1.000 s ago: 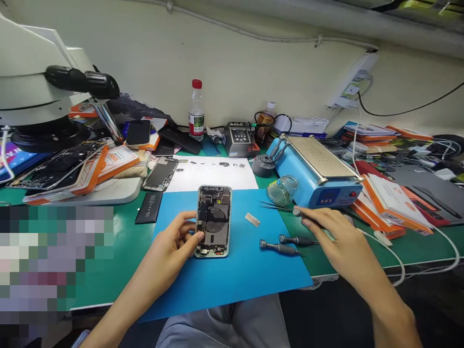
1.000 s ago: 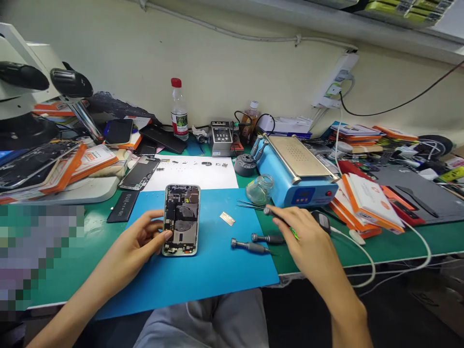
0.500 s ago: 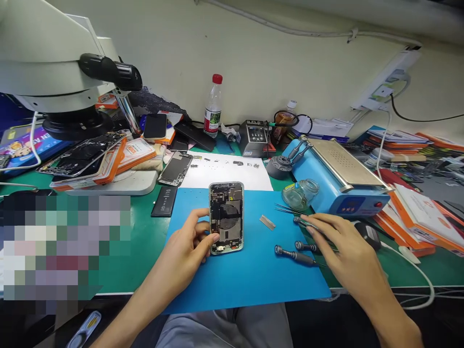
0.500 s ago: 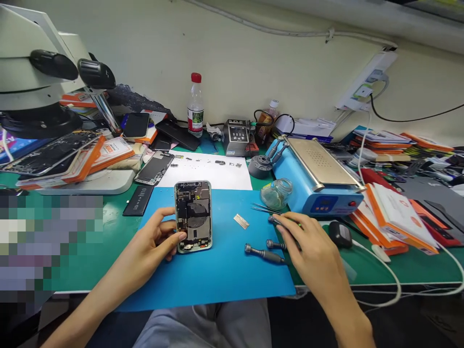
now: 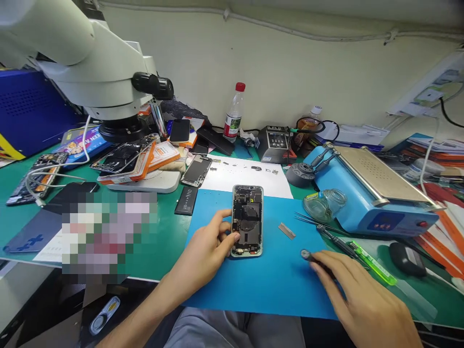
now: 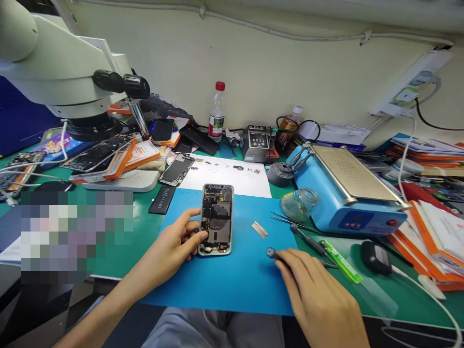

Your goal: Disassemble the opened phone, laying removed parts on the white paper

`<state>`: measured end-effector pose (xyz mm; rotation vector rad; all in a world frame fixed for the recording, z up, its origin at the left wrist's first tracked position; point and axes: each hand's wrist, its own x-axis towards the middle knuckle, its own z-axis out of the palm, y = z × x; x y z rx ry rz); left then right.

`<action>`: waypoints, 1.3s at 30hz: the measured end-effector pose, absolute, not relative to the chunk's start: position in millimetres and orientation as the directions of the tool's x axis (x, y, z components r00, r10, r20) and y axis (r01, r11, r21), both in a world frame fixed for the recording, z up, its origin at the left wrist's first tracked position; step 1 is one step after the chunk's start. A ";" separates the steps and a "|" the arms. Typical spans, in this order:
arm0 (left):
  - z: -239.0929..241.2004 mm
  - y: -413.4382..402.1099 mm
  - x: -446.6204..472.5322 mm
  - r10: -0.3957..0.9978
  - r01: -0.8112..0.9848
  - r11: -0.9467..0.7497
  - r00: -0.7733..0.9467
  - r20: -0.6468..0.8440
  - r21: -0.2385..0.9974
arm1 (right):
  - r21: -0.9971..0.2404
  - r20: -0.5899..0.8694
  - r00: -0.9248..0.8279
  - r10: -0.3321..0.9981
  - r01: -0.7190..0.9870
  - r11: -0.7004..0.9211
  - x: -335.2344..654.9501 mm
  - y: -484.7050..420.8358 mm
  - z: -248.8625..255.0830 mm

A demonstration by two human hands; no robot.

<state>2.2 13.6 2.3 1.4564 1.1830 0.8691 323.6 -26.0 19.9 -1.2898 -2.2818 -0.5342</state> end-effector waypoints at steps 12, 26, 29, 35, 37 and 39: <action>33.1 7.2 11.1 0.959 0.745 -0.172 0.276 -0.063 0.645 | -0.855 0.307 0.370 0.877 0.512 0.083 276.7 -7.9 11.8; 20.2 52.1 -25.7 0.960 0.955 -0.244 0.214 0.182 0.167 | -0.932 0.256 0.302 0.918 0.330 0.152 294.0 -3.2 -3.6; 17.7 49.7 -25.4 0.934 0.943 -0.321 0.300 0.192 0.088 | -0.934 0.248 0.298 0.922 0.326 0.145 297.9 -5.4 -6.6; 16.9 54.1 -34.2 0.908 0.932 -0.361 0.342 0.242 0.035 | -0.935 0.226 0.328 0.917 0.337 0.110 299.0 -10.1 -11.4; 17.0 63.7 -37.7 0.912 0.947 -0.320 0.295 0.287 0.042 | -0.940 0.205 0.343 0.917 0.332 0.085 296.2 -11.9 -11.2; 18.1 76.0 -40.0 0.914 0.961 -0.274 0.244 0.324 0.049 | -0.945 0.193 0.371 0.908 0.318 0.071 293.1 -13.9 -10.6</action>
